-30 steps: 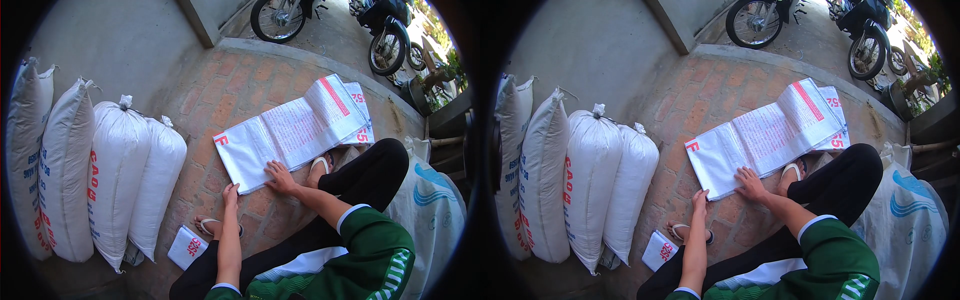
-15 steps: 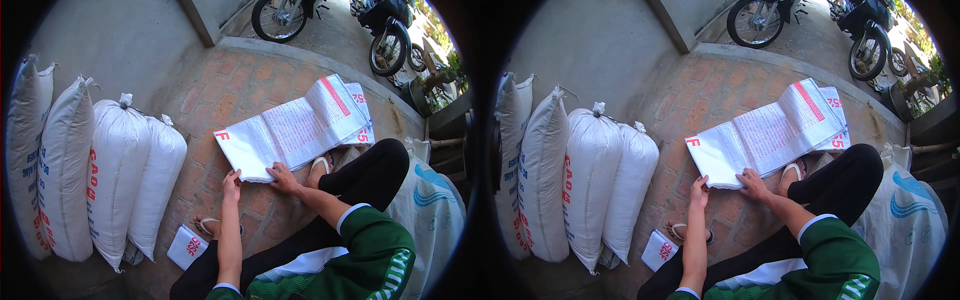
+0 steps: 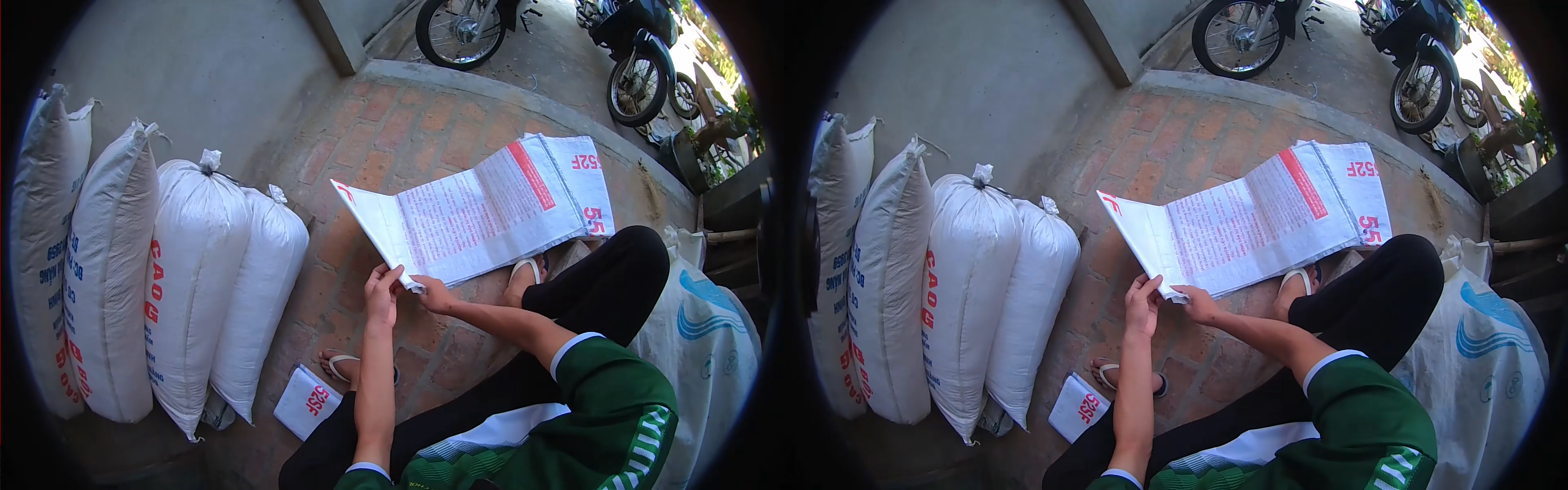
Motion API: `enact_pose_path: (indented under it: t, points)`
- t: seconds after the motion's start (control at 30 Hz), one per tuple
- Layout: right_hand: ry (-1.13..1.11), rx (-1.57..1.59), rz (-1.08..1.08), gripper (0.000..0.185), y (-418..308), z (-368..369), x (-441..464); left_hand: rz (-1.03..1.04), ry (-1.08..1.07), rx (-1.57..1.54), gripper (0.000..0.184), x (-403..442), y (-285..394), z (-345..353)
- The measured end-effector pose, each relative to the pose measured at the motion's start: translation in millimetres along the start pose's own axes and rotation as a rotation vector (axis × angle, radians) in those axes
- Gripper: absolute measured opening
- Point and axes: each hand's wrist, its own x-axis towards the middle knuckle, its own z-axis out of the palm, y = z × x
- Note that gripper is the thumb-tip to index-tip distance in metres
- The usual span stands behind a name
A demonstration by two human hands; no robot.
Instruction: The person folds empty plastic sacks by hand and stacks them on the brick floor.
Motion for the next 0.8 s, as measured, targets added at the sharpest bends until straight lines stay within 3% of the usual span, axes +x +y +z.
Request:
enact_pose_path:
  t: [0.17, 0.3, 0.37, 0.47, 0.57, 0.63, 0.73, 0.8]
  points:
    - [0.024, 0.114, 0.383, 0.044, 17.9, 37.9, 5.4, 0.050, -0.057, 0.158, 0.036, 0.6, -7.8, 9.4]
    - [0.215, 0.295, 0.232, 0.036, 1.2, 39.6, -10.9, 0.026, -0.107, 0.240, 0.039, -16.3, -10.2, 38.4]
    - [0.226, 0.286, 0.264, 0.036, -4.8, 41.6, -11.9, 0.000, -0.162, 0.258, 0.037, -18.0, -12.9, 39.8]
    - [0.242, 0.254, 0.499, 0.036, -16.7, 36.0, -17.0, -0.053, -0.243, 0.226, 0.034, -16.6, -20.8, 43.2]
    - [0.291, 0.296, 0.535, 0.039, 34.0, 60.3, -15.5, -0.028, -0.160, 0.277, 0.028, -12.1, -26.7, 37.7]
    - [0.298, 0.438, 0.640, 0.040, 47.4, 62.8, -17.2, -0.035, -0.107, 0.265, 0.026, -7.9, -31.8, 33.3]
    - [0.279, 0.269, 0.709, 0.049, 44.3, 58.5, -21.6, -0.063, -0.029, 0.199, 0.026, 1.3, -37.1, 19.6]
    - [0.249, 0.405, 0.796, 0.054, 53.2, 60.5, -19.6, -0.071, 0.032, 0.177, 0.026, 7.5, -42.3, 7.7]
